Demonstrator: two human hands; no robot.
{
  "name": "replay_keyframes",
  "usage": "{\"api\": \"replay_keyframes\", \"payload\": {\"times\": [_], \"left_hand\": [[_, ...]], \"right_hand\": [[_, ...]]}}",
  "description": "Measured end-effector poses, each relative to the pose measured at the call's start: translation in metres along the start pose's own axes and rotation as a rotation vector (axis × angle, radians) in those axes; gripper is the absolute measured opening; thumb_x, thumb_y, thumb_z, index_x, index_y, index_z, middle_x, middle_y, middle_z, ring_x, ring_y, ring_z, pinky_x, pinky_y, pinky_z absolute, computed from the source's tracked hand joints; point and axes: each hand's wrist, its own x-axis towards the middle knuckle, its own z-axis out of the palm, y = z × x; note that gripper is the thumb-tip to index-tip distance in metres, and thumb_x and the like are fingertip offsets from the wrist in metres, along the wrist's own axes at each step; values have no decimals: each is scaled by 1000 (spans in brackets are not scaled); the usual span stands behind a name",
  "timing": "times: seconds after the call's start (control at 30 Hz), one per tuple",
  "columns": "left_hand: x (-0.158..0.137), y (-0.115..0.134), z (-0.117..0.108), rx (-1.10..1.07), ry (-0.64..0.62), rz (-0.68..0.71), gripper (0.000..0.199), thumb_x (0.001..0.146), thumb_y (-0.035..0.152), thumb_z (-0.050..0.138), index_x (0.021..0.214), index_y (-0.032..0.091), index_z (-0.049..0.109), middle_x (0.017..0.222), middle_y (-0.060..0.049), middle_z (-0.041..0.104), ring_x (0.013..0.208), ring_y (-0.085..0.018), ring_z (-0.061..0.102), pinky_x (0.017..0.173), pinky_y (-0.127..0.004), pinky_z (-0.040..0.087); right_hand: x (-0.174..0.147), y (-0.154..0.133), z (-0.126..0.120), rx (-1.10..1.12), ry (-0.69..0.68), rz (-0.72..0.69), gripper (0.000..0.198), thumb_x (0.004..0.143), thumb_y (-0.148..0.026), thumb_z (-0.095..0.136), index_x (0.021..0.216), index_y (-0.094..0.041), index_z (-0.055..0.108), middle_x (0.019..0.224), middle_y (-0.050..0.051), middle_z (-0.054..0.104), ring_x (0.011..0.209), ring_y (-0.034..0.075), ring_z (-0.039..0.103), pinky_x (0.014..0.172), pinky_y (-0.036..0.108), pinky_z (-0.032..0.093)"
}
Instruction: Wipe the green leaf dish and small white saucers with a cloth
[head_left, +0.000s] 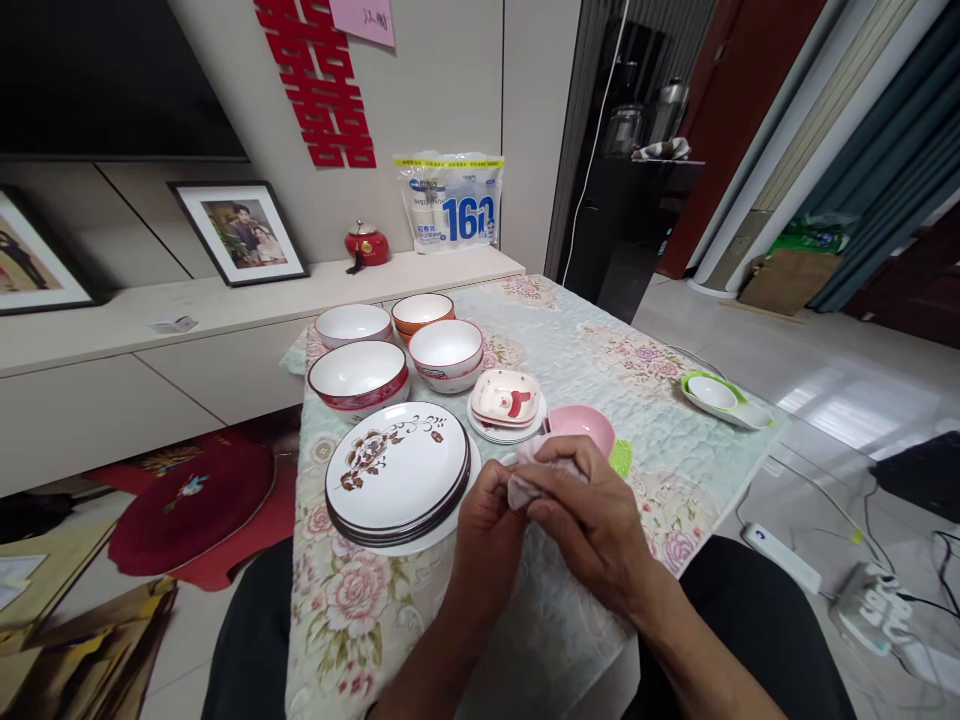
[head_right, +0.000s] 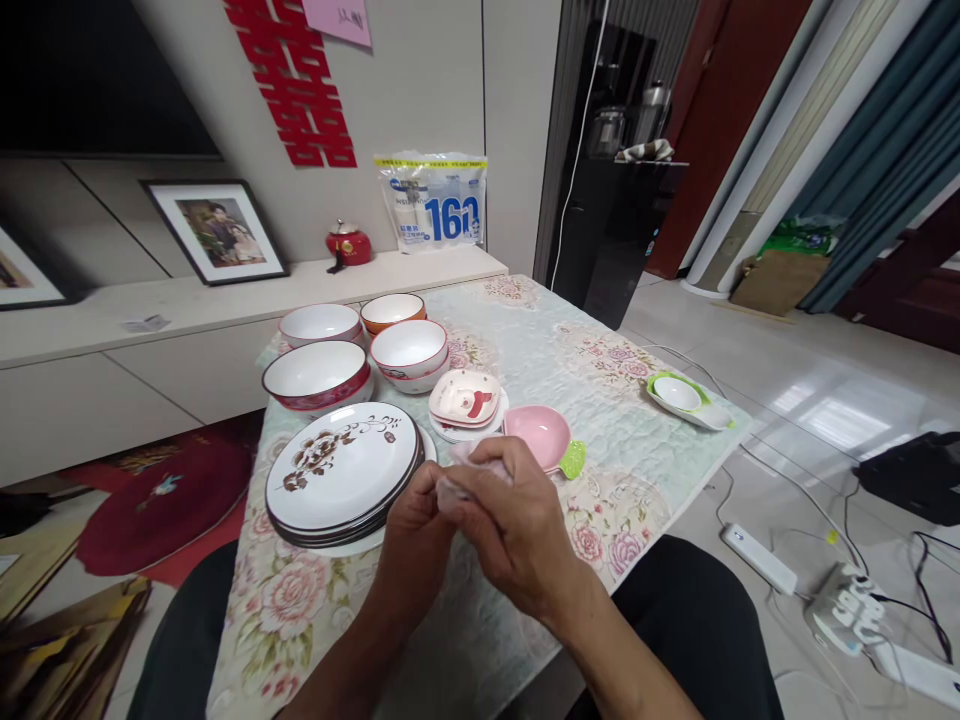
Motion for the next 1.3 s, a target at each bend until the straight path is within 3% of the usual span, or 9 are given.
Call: {"api": "replay_keyframes", "payload": {"times": [0.13,0.33,0.4,0.6,0.73,0.83,1.0,1.07,1.3], "left_hand": [[0,-2,-1,-15,-30,-30,23,81,28,75,72,19,56,69,4,58,68,-13,49,67,-26,42],[-4,0,6,-18,-70,-88,23,77,21,77,73,18,55,70,4,60,69,-12,50,66,-25,40],[-5,0,5,0,-59,-86,21,79,22,76,74,18,56,70,4,59,69,-12,51,67,-26,40],[-2,-1,2,-37,-21,-53,25,78,29,80,74,17,58,70,4,61,68,-11,52,65,-24,43],[-3,0,5,-171,-48,-143,26,72,20,84,75,17,58,72,3,68,70,-11,58,69,-24,48],[-2,1,6,-230,-35,-189,29,71,24,85,78,16,59,78,1,70,75,-14,62,74,-29,53],[0,-1,3,-200,-46,-118,31,74,30,84,76,17,56,70,3,66,67,-11,59,65,-24,47],[0,-2,3,-134,-55,-88,29,76,29,81,76,17,56,68,5,64,64,-10,56,64,-23,44],[-7,-4,4,65,-120,-47,20,80,23,75,77,18,56,82,0,67,74,-14,56,70,-27,43]], "right_hand": [[-1,7,3,-51,37,-32,22,94,-16,61,111,-23,73,101,8,64,94,21,62,78,35,54],[6,31,-9,2,158,139,11,93,-16,63,95,-23,72,87,4,68,84,19,65,73,33,53],[5,26,-7,5,167,120,11,92,-15,64,95,-22,72,88,5,67,84,19,65,72,32,53],[2,7,0,-1,27,-53,17,92,-12,64,100,-22,75,96,7,63,90,19,62,74,32,52],[5,25,-6,99,121,113,10,91,-15,68,95,-22,74,90,4,65,87,18,63,74,31,51],[5,33,-6,117,168,172,10,91,-15,68,94,-23,73,89,4,65,87,18,63,75,31,51],[1,14,1,54,32,-14,15,91,-13,66,98,-23,76,94,6,61,89,19,61,72,31,50],[1,11,0,50,3,-27,15,91,-14,66,98,-23,76,95,6,60,88,19,61,71,31,50],[5,33,-10,135,186,215,8,92,-18,67,92,-23,73,88,3,66,86,18,63,75,31,50]]}}
